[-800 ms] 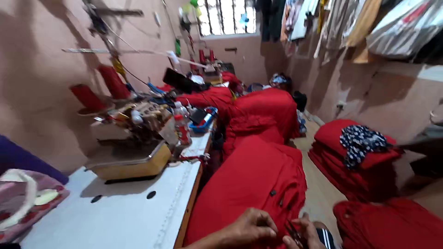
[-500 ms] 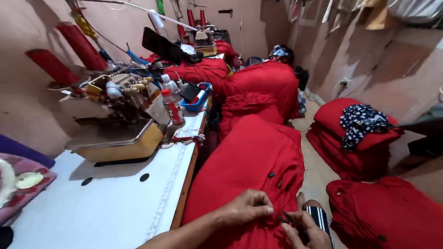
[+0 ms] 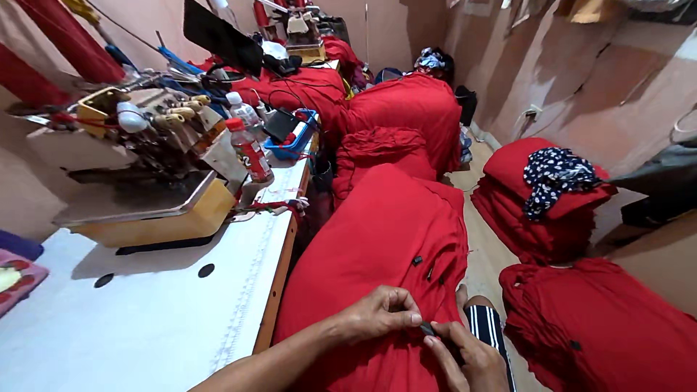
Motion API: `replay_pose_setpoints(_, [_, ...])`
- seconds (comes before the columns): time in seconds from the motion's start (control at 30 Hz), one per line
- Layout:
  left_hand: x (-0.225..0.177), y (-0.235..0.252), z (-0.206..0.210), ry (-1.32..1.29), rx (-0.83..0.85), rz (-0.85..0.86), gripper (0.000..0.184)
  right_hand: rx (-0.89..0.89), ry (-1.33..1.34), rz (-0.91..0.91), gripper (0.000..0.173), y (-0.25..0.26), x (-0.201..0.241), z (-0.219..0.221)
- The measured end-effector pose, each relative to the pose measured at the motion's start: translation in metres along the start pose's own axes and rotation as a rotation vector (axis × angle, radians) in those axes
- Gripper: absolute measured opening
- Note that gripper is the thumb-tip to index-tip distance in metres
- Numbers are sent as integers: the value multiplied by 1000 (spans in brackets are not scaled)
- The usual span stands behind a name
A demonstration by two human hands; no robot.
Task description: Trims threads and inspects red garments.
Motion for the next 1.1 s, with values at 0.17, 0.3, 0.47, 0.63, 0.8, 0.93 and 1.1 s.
replay_pose_setpoints(0.17, [-2,0,0,20,1,18,5,-21,-59,3,18,1,3,1])
replay_pose_setpoints(0.3, [-2,0,0,18,4,31,6,-27,-65,-12,16,2,2,2])
replay_pose_setpoints(0.47, [-3,1,-1,-14,-18,8,7,-17,-30,14,18,1,-1,-1])
replay_pose_setpoints(0.63, [-4,1,0,-62,-20,-24,7,12,19,15,24,4,0,2])
replay_pose_setpoints(0.8, [-2,2,0,-105,-41,-58,8,-74,-75,-65,17,8,3,7])
replay_pose_setpoints(0.93, [-2,2,-1,-155,-90,-109,9,-54,62,4,17,7,-9,3])
replay_pose_setpoints(1.1, [0,4,-4,-213,-132,-174,12,-101,173,86,25,9,-19,-5])
Point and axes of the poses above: each hand's wrist, its own y-axis towards the middle knuckle, its own z-axis out of the palm, x = y × z, the point moved 5 cm from there along y, towards the middle knuckle, and after that the axes turned 13 degrees about z, right-handed, at the moved point
